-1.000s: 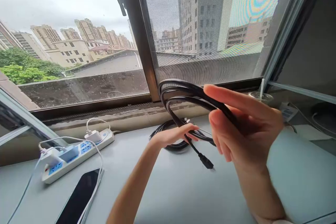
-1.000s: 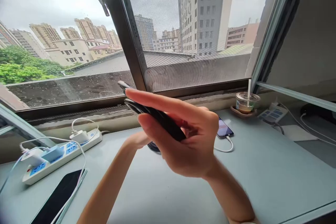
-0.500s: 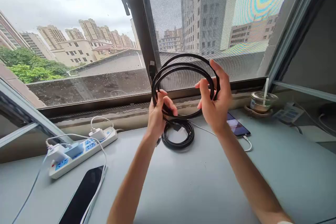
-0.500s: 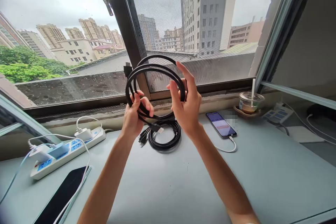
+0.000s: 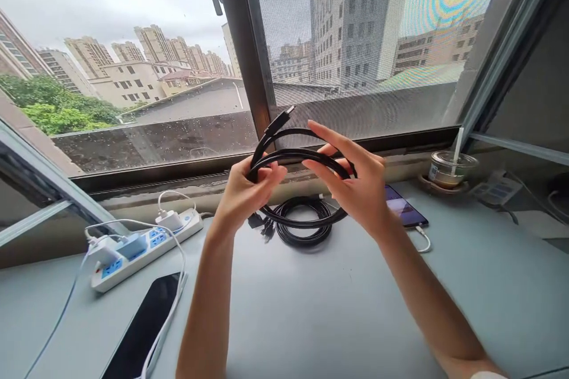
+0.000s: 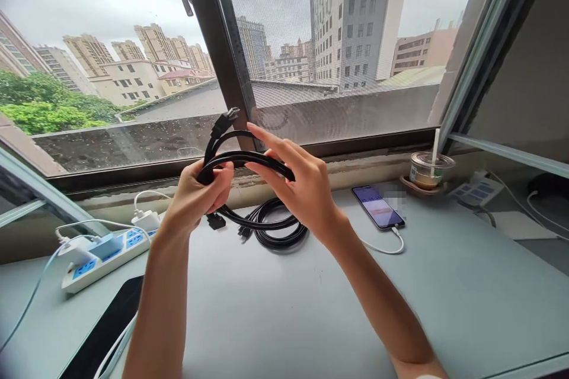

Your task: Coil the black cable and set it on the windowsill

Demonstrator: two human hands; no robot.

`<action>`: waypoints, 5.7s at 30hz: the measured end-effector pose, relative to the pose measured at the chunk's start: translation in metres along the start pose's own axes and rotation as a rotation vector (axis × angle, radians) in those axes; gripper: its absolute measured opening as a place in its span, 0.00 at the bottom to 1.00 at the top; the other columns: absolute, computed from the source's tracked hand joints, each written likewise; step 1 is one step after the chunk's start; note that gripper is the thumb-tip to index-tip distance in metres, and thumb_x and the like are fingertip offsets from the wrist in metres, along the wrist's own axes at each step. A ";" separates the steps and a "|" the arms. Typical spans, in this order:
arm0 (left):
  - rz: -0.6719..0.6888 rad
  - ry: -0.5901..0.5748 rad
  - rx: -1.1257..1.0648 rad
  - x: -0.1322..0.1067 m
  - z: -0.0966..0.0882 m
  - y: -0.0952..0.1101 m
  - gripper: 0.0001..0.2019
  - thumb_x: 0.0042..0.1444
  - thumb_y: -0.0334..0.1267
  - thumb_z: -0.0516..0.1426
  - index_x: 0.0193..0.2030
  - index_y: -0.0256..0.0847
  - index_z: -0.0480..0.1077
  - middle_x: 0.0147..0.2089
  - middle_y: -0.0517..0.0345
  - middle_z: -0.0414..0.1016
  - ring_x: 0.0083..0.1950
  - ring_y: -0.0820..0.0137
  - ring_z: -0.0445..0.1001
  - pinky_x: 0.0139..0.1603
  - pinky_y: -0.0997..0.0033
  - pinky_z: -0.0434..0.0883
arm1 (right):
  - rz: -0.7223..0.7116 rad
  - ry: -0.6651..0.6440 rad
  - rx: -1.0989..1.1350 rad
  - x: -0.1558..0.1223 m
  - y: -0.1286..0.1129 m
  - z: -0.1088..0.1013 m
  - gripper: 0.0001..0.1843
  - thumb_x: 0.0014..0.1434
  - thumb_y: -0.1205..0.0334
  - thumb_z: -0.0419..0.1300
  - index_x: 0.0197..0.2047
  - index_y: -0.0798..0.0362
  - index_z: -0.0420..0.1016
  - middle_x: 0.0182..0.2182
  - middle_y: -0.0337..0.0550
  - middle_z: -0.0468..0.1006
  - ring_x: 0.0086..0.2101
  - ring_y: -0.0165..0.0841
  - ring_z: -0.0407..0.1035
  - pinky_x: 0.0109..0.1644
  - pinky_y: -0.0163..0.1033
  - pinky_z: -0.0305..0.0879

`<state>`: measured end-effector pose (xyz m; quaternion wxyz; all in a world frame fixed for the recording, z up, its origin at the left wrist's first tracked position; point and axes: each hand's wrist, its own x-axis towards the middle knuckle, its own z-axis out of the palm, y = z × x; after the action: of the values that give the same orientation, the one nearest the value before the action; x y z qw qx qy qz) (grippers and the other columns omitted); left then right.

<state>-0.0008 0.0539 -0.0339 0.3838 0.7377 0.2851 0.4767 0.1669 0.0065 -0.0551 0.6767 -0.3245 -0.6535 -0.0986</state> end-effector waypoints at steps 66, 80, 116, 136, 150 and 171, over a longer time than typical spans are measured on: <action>-0.180 -0.047 -0.542 0.004 0.047 0.009 0.18 0.57 0.55 0.52 0.29 0.41 0.66 0.13 0.67 0.50 0.11 0.82 0.44 0.09 0.77 0.41 | 0.136 0.005 -0.282 0.009 -0.002 -0.017 0.10 0.53 0.53 0.65 0.36 0.48 0.77 0.23 0.34 0.71 0.18 0.23 0.53 0.20 0.33 0.52; 0.148 0.099 -0.383 -0.003 0.048 0.006 0.19 0.51 0.56 0.57 0.35 0.41 0.73 0.13 0.68 0.52 0.12 0.82 0.47 0.12 0.76 0.45 | 0.065 0.046 -0.301 0.007 -0.022 -0.020 0.08 0.54 0.55 0.65 0.36 0.48 0.77 0.24 0.34 0.73 0.18 0.22 0.53 0.18 0.35 0.48; -0.353 -0.363 -0.292 0.003 0.021 0.014 0.34 0.55 0.67 0.41 0.33 0.36 0.71 0.11 0.62 0.54 0.10 0.80 0.47 0.10 0.77 0.44 | 0.043 -0.109 -0.253 0.003 0.008 -0.006 0.09 0.54 0.55 0.65 0.36 0.51 0.78 0.35 0.38 0.77 0.28 0.27 0.68 0.26 0.31 0.57; 0.047 0.025 0.003 -0.012 0.023 0.021 0.21 0.51 0.40 0.61 0.53 0.46 0.65 0.20 0.68 0.58 0.20 0.80 0.59 0.18 0.81 0.54 | 0.173 0.016 -0.112 0.003 -0.011 -0.006 0.07 0.56 0.58 0.62 0.33 0.52 0.73 0.24 0.35 0.72 0.23 0.25 0.64 0.23 0.31 0.57; -0.100 -0.129 -0.210 -0.013 0.005 0.029 0.19 0.49 0.46 0.62 0.47 0.47 0.69 0.17 0.70 0.51 0.15 0.84 0.47 0.13 0.83 0.44 | 0.011 -0.112 0.070 0.003 -0.015 -0.006 0.11 0.55 0.55 0.63 0.41 0.48 0.75 0.37 0.40 0.71 0.31 0.26 0.66 0.18 0.27 0.55; -0.293 -0.084 0.122 0.020 0.005 -0.024 0.33 0.53 0.67 0.44 0.18 0.37 0.63 0.18 0.55 0.69 0.24 0.73 0.72 0.28 0.78 0.68 | 0.301 0.113 0.142 -0.002 0.026 0.015 0.09 0.54 0.60 0.63 0.36 0.53 0.69 0.30 0.37 0.72 0.24 0.24 0.65 0.27 0.31 0.64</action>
<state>0.0103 0.0808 -0.0457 0.4152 0.7296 0.4017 0.3661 0.1688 0.0348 -0.0663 0.7408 -0.3639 -0.5638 0.0321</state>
